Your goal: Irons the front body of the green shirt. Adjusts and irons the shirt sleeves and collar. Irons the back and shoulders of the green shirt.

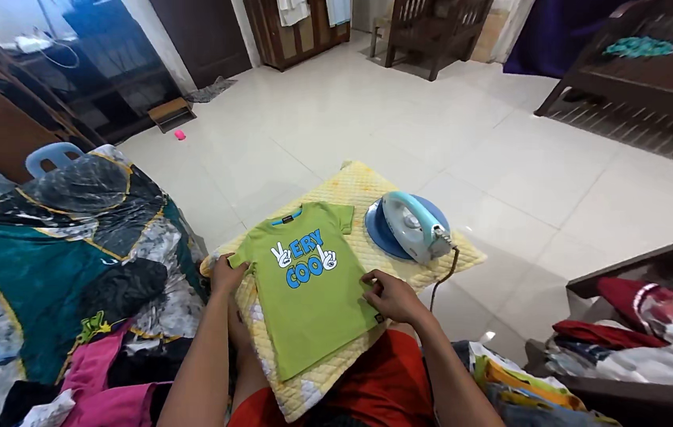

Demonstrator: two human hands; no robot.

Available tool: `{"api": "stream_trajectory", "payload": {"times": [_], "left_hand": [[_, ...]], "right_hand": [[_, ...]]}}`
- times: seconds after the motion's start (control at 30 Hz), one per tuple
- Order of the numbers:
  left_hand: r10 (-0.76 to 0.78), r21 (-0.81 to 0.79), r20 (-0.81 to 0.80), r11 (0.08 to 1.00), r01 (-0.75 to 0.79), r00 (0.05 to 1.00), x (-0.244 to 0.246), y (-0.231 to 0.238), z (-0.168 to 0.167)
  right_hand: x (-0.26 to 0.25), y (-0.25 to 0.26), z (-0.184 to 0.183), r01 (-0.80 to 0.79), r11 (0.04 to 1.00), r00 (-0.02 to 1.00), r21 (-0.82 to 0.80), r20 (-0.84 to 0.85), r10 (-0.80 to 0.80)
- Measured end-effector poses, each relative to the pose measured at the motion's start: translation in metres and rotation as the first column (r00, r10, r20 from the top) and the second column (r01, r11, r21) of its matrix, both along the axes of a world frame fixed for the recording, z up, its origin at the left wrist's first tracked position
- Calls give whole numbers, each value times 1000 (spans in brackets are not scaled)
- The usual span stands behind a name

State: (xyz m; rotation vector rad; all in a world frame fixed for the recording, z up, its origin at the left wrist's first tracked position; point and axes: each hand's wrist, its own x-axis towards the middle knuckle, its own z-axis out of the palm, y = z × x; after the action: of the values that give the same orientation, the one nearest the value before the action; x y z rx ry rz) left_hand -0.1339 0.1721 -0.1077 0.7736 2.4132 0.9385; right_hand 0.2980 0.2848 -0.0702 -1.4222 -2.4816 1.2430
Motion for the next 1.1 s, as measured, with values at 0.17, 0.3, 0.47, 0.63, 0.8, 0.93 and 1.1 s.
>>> {"api": "stream_trajectory", "payload": {"times": [0.17,0.3,0.47,0.63,0.8,0.93,1.1], "left_hand": [[124,156,14,980,-125,992,13,-2,18],[65,323,-106,946,-28,992,48,4,60],[-295,401,-274,830,387,915,139,4,108],[-719,314,-365,503,805,591,203,-18,107],[-420,629,-531,387,674,736,171,-21,133],[-308,652,-511,469,596,802,146,0,174],[-485,606,-534,353,713,693,144,14,211]], "right_hand": [[6,2,10,121,991,949,-57,-284,-133],[-31,-4,44,295,943,813,-155,-478,-333],[-100,-3,68,62,821,721,-568,-544,-430],[-113,-4,78,59,890,709,-451,-609,-355],[-90,8,146,-37,994,828,-105,-559,-28],[-83,0,240,-349,930,839,118,-403,366],[-81,-23,345,-550,731,675,404,-301,674]]}}
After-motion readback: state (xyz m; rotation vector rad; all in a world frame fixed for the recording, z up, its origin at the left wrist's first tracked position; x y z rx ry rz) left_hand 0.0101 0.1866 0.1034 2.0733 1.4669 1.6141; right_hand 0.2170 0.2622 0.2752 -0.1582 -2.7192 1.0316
